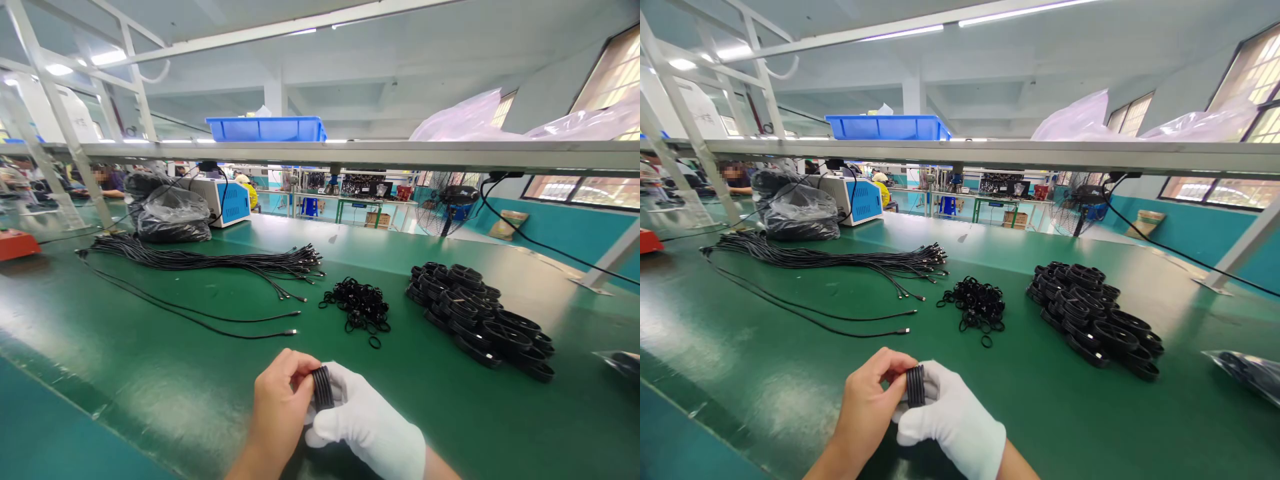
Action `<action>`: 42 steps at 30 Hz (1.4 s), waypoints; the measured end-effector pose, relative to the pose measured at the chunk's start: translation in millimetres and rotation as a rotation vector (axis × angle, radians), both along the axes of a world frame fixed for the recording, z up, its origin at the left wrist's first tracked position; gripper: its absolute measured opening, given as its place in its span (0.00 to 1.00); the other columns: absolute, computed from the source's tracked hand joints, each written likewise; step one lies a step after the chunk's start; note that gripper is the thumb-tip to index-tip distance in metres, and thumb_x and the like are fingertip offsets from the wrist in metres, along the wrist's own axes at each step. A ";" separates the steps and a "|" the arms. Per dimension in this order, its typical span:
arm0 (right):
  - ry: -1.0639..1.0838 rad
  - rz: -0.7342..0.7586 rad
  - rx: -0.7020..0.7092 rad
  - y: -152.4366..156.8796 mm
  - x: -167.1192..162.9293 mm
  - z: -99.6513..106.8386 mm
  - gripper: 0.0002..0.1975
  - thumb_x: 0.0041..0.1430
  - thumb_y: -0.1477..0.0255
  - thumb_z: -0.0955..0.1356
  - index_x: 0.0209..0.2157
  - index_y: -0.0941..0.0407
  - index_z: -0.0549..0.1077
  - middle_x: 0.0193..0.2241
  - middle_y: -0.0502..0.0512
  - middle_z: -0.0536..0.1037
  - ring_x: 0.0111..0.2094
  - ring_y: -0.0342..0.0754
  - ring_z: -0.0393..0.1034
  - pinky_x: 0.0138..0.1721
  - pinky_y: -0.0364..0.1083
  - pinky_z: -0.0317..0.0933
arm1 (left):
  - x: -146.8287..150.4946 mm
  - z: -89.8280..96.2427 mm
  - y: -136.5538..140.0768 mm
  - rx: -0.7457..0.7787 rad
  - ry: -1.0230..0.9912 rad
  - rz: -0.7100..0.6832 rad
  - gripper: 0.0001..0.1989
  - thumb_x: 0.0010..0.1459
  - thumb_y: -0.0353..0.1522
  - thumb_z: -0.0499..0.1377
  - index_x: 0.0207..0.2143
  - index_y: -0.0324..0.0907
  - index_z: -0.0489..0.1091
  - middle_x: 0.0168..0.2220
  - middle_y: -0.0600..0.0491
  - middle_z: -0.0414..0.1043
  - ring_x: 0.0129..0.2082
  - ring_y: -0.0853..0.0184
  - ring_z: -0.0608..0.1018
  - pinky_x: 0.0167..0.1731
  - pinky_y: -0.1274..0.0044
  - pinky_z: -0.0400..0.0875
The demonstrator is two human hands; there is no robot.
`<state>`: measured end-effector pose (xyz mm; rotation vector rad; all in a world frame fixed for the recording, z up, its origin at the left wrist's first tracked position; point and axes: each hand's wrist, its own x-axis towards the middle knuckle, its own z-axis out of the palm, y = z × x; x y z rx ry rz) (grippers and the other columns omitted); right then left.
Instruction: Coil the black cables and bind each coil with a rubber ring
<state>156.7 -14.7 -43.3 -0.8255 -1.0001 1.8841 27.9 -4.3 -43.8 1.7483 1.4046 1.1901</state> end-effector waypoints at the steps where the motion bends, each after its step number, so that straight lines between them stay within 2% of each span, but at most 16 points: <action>1: -0.004 -0.001 0.000 -0.1 0.3 -0.3 0.25 0.25 0.82 0.74 0.33 0.59 0.69 0.31 0.51 0.74 0.33 0.47 0.69 0.34 0.46 0.63 | 0.4 1.2 1.7 0.017 0.023 -0.010 0.10 0.48 0.24 0.52 0.25 0.44 0.71 0.25 0.56 0.69 0.26 0.68 0.72 0.28 0.78 0.65; 5: -0.026 -0.009 -0.019 -1.6 3.0 0.8 0.24 0.30 0.79 0.73 0.36 0.59 0.69 0.32 0.53 0.72 0.33 0.47 0.68 0.31 0.44 0.62 | -3.6 12.1 8.5 -0.017 0.074 -0.120 0.10 0.47 0.24 0.52 0.27 0.44 0.70 0.27 0.56 0.69 0.26 0.68 0.70 0.28 0.78 0.64; 10: -0.143 -0.071 -0.046 -1.2 6.5 1.4 0.28 0.30 0.80 0.72 0.39 0.57 0.67 0.36 0.53 0.71 0.35 0.48 0.69 0.30 0.45 0.62 | -18.8 22.2 9.7 -0.155 -0.021 -0.176 0.10 0.51 0.30 0.53 0.37 0.42 0.71 0.35 0.52 0.71 0.34 0.65 0.72 0.37 0.74 0.66; 16: -0.277 -0.136 0.095 -1.8 5.6 -1.0 0.24 0.34 0.82 0.69 0.39 0.56 0.67 0.32 0.50 0.71 0.30 0.43 0.67 0.30 0.43 0.60 | -23.3 24.3 7.6 -0.259 -0.079 -0.229 0.13 0.54 0.32 0.52 0.40 0.44 0.71 0.41 0.51 0.72 0.42 0.62 0.72 0.44 0.72 0.64; 19: -0.067 -0.029 -0.011 -4.3 9.1 3.2 0.24 0.35 0.77 0.72 0.40 0.58 0.68 0.38 0.54 0.70 0.33 0.46 0.68 0.31 0.45 0.62 | -24.2 25.0 13.3 -0.285 -0.133 -0.271 0.14 0.54 0.31 0.53 0.42 0.44 0.72 0.45 0.50 0.71 0.46 0.61 0.70 0.47 0.71 0.62; 23: 0.346 0.268 -0.090 -7.1 15.5 6.6 0.24 0.43 0.68 0.69 0.44 0.62 0.69 0.40 0.60 0.71 0.35 0.48 0.69 0.34 0.47 0.65 | -27.7 20.9 22.5 -0.382 -0.330 -0.458 0.17 0.52 0.31 0.56 0.45 0.44 0.71 0.49 0.50 0.69 0.48 0.60 0.69 0.49 0.70 0.62; 27: 0.407 0.393 -0.163 -7.4 16.3 1.3 0.26 0.47 0.63 0.65 0.43 0.68 0.71 0.40 0.63 0.73 0.36 0.47 0.70 0.35 0.44 0.64 | -29.2 15.8 23.8 -0.482 -0.502 -0.712 0.19 0.47 0.34 0.61 0.44 0.42 0.72 0.45 0.48 0.71 0.42 0.61 0.71 0.42 0.72 0.66; 29: 0.405 0.397 -0.179 -6.3 14.5 -3.3 0.29 0.49 0.59 0.64 0.43 0.69 0.71 0.40 0.64 0.74 0.35 0.46 0.70 0.34 0.43 0.64 | -30.7 14.4 23.3 -0.458 -0.513 -0.730 0.19 0.46 0.35 0.63 0.43 0.41 0.72 0.41 0.49 0.71 0.39 0.62 0.72 0.39 0.74 0.66; 31: 0.387 0.342 -0.171 -4.9 11.7 -6.9 0.30 0.51 0.54 0.63 0.43 0.67 0.71 0.40 0.64 0.73 0.34 0.46 0.71 0.33 0.44 0.64 | -33.0 12.8 23.7 -0.414 -0.516 -0.675 0.19 0.46 0.36 0.63 0.42 0.41 0.72 0.39 0.50 0.71 0.37 0.64 0.72 0.38 0.75 0.66; 34: 0.254 0.156 -0.123 -4.9 5.6 -6.7 0.27 0.51 0.54 0.65 0.43 0.62 0.69 0.40 0.60 0.71 0.30 0.45 0.71 0.29 0.45 0.65 | -35.4 9.3 25.8 -0.372 -0.483 -0.568 0.18 0.47 0.34 0.63 0.42 0.41 0.72 0.38 0.51 0.71 0.39 0.64 0.71 0.41 0.75 0.64; 37: -0.094 -0.014 -0.064 -8.2 -1.5 -0.1 0.25 0.43 0.67 0.71 0.45 0.57 0.65 0.38 0.57 0.70 0.25 0.45 0.70 0.26 0.45 0.63 | -34.1 6.1 26.9 -0.382 -0.437 -0.518 0.16 0.48 0.32 0.62 0.42 0.42 0.71 0.38 0.53 0.71 0.41 0.65 0.71 0.43 0.75 0.63; 39: -0.377 -0.123 -0.015 -10.4 -4.5 4.3 0.26 0.40 0.74 0.69 0.45 0.55 0.63 0.34 0.54 0.71 0.22 0.43 0.67 0.23 0.44 0.60 | -32.6 4.8 26.9 -0.383 -0.414 -0.510 0.16 0.48 0.32 0.62 0.42 0.43 0.71 0.40 0.52 0.72 0.43 0.64 0.72 0.45 0.75 0.63; 41: -0.558 -0.214 0.079 -10.8 -4.3 6.1 0.23 0.42 0.76 0.67 0.44 0.53 0.64 0.29 0.50 0.70 0.22 0.42 0.64 0.24 0.43 0.57 | -32.3 3.8 27.2 -0.356 -0.411 -0.456 0.15 0.51 0.35 0.61 0.42 0.42 0.72 0.43 0.50 0.72 0.46 0.62 0.71 0.49 0.74 0.62; 42: -0.576 -0.238 0.130 -10.1 -2.9 5.9 0.21 0.43 0.76 0.66 0.43 0.53 0.65 0.28 0.49 0.70 0.23 0.41 0.63 0.25 0.43 0.56 | -32.8 3.1 27.7 -0.339 -0.422 -0.404 0.15 0.53 0.37 0.59 0.42 0.42 0.72 0.45 0.50 0.72 0.47 0.62 0.70 0.49 0.73 0.62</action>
